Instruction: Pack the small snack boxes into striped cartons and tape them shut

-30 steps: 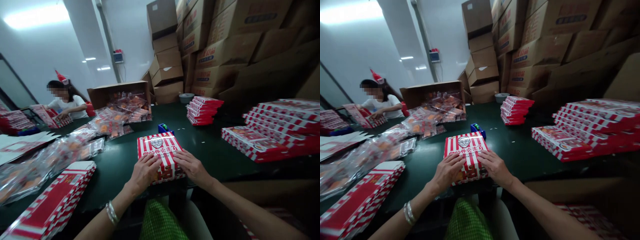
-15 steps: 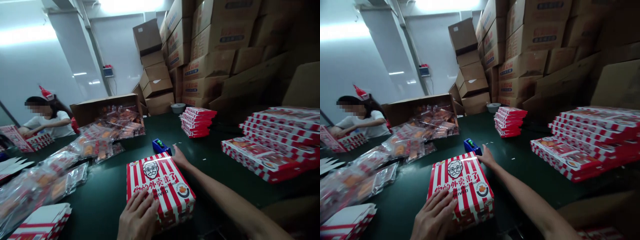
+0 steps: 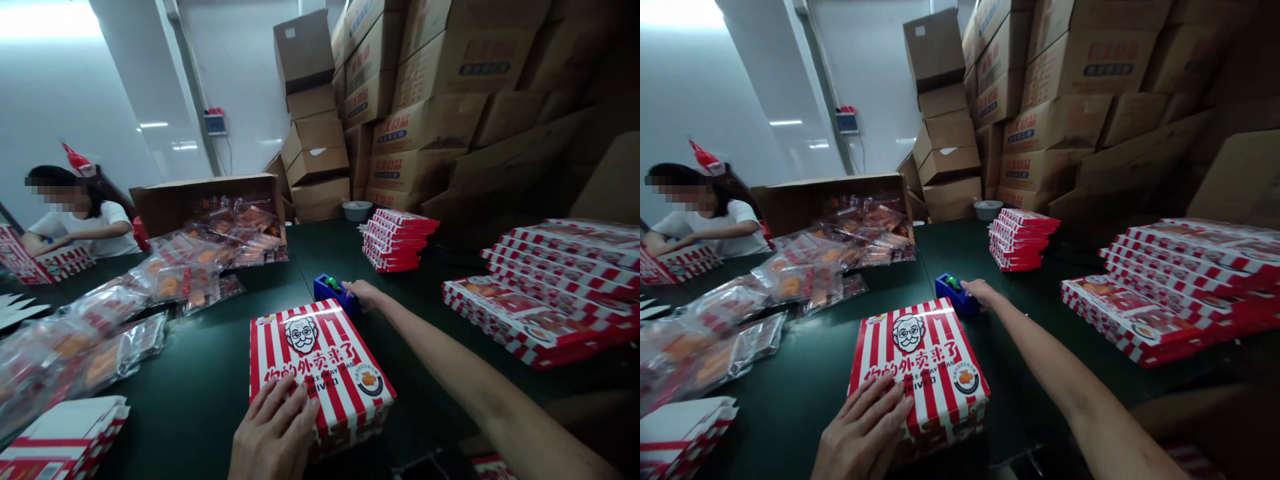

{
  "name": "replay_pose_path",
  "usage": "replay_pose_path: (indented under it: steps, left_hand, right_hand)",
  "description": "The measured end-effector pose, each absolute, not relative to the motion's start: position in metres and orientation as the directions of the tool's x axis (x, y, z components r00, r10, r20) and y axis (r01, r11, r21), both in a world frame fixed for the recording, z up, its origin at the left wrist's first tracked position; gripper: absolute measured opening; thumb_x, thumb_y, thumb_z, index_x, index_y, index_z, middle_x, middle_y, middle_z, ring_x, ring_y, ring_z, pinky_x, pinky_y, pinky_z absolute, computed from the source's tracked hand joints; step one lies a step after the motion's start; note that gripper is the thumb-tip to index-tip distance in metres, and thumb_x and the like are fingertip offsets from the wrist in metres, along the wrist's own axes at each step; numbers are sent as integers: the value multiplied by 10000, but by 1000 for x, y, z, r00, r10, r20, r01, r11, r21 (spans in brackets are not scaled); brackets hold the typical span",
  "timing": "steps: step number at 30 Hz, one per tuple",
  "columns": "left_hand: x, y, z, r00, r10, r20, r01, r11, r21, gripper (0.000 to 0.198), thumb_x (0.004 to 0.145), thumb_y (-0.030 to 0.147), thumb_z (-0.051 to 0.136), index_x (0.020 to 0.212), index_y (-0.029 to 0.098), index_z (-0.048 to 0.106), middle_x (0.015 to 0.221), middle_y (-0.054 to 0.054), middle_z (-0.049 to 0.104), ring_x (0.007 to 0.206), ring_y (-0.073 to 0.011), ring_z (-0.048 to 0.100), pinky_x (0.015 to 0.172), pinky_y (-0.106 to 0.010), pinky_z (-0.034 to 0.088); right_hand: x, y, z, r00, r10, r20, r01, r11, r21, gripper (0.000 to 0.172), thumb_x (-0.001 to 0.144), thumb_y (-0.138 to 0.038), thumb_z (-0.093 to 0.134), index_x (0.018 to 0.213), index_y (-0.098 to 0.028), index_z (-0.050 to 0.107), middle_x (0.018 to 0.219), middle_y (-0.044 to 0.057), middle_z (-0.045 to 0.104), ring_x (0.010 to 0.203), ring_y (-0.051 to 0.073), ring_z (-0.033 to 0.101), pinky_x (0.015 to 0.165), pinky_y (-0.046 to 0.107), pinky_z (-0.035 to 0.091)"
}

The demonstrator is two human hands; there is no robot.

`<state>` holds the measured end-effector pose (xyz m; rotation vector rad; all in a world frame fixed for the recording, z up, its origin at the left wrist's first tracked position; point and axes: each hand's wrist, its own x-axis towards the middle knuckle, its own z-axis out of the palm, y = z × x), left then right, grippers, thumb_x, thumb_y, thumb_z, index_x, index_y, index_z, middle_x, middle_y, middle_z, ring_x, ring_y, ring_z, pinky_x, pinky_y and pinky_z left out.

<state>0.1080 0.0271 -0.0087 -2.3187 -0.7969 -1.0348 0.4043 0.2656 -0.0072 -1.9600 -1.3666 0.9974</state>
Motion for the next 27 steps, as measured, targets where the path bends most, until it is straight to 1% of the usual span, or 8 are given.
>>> replay_pose_path:
  steps: [3,8,12,16,19,22,25,27]
  left_hand:
    - [108,28,-7,526,308,793,672,-722,-165,255,915,248,486,1051,244,701,1071,41,735,949,-211,717,749,-321,633]
    - [110,24,0,519,358,776,678,-725,-119,277,939,260,443,1052,231,695,1053,11,743,962,-215,714,766,-333,631]
    - [111,22,2,542,374,753,685,-715,-138,291,939,249,427,1083,218,678,1076,1,735,967,-238,712,728,-386,639]
    - [109,22,0,566,381,732,690,-705,-166,297,934,259,437,1109,219,673,1085,-1,733,981,-238,707,736,-389,638]
    - [108,22,-2,581,380,720,686,-704,-182,298,926,278,460,1123,221,677,1098,-14,730,1003,-231,700,773,-366,632]
    - [107,22,-4,588,393,707,686,-705,-179,301,917,266,474,1133,216,679,1121,-27,722,1046,-227,682,815,-351,621]
    - [108,20,-5,581,414,700,689,-709,-153,308,922,243,461,1150,209,666,1140,-32,714,1063,-242,674,805,-396,624]
    - [109,18,-5,566,444,695,694,-711,-110,304,925,226,458,1154,207,656,1147,-33,711,1071,-256,668,804,-440,621]
  right_hand:
    - [395,273,-2,252,911,-327,426,-408,-807,255,921,-330,590,1088,-138,600,1041,59,627,860,163,626,728,342,555]
    - [396,249,-8,251,928,-277,230,-335,-914,304,929,-333,577,1174,-153,570,1145,79,602,941,187,619,777,372,555]
    - [399,222,-19,223,934,-281,94,-307,-947,292,931,-333,574,1158,-149,577,1123,76,609,927,183,622,768,367,557]
    - [404,210,-24,187,939,-290,13,-297,-955,272,935,-327,569,1134,-142,581,1083,68,618,890,169,628,741,347,562]
    - [411,207,-28,175,940,-294,12,-301,-954,267,939,-330,563,1125,-139,583,1064,65,623,875,164,631,732,340,563]
    - [412,208,-35,183,932,-313,68,-329,-942,269,941,-336,560,1121,-139,586,1048,62,630,862,161,633,729,338,561]
    - [403,215,-42,227,914,-337,165,-378,-911,271,938,-340,564,1121,-141,590,1048,62,632,856,161,632,734,343,558]
    - [396,220,-41,263,900,-346,237,-408,-882,258,934,-336,570,1106,-146,598,1051,61,633,859,160,630,740,342,555]
